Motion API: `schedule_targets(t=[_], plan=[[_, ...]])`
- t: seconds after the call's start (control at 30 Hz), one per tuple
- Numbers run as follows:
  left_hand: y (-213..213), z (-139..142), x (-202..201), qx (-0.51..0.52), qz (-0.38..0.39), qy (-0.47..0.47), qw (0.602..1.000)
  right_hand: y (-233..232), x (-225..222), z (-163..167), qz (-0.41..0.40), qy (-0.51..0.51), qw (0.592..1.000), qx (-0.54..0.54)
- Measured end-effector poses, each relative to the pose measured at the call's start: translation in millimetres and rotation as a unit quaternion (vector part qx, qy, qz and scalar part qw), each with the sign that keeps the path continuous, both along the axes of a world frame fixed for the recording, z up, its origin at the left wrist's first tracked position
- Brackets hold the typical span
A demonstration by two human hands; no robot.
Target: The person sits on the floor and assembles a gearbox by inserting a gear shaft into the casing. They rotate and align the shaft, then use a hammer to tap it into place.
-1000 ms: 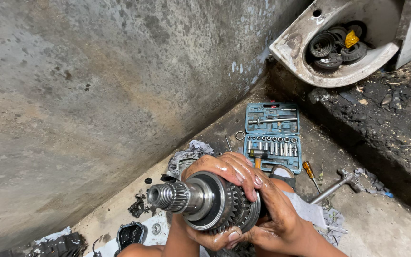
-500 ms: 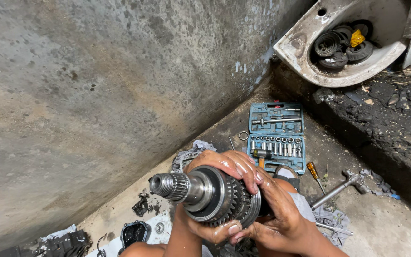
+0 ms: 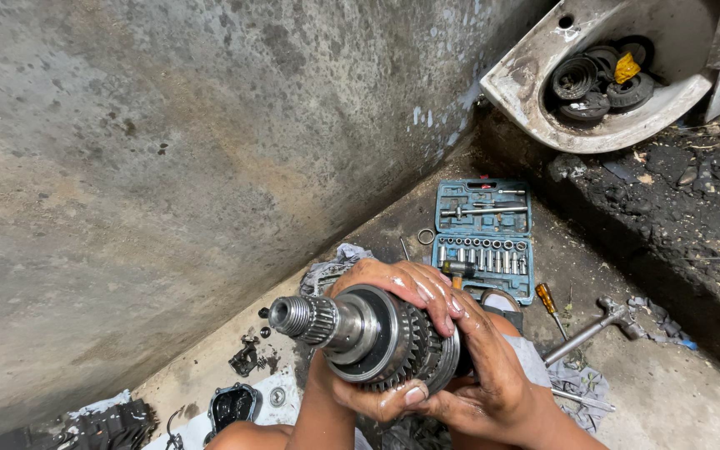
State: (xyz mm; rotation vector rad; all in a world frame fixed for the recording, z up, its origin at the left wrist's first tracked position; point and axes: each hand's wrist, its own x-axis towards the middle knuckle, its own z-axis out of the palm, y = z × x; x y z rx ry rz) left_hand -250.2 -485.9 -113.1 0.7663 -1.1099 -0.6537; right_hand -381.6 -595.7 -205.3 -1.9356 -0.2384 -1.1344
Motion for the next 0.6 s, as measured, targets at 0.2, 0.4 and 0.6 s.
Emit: schedule_targets(t=[0.2, 0.4, 0.6], plan=[[-0.6, 0.5, 0.1, 0.005, 0.007, 0.003, 1.000, 7.1, 2.9, -5.6, -0.051, -0.016, 0.999, -0.006], [0.2, 1.7, -0.9, 0.023, 0.005, 0.017, 1.000, 8.0, 3.6, -7.4, -0.055, -0.045, 0.997, -0.014], [-0.3, -1.5, 2.5, 0.005, -0.006, -0.012, 1.000, 15.5, 6.6, -4.7, -0.077, -0.051, 0.996, 0.010]])
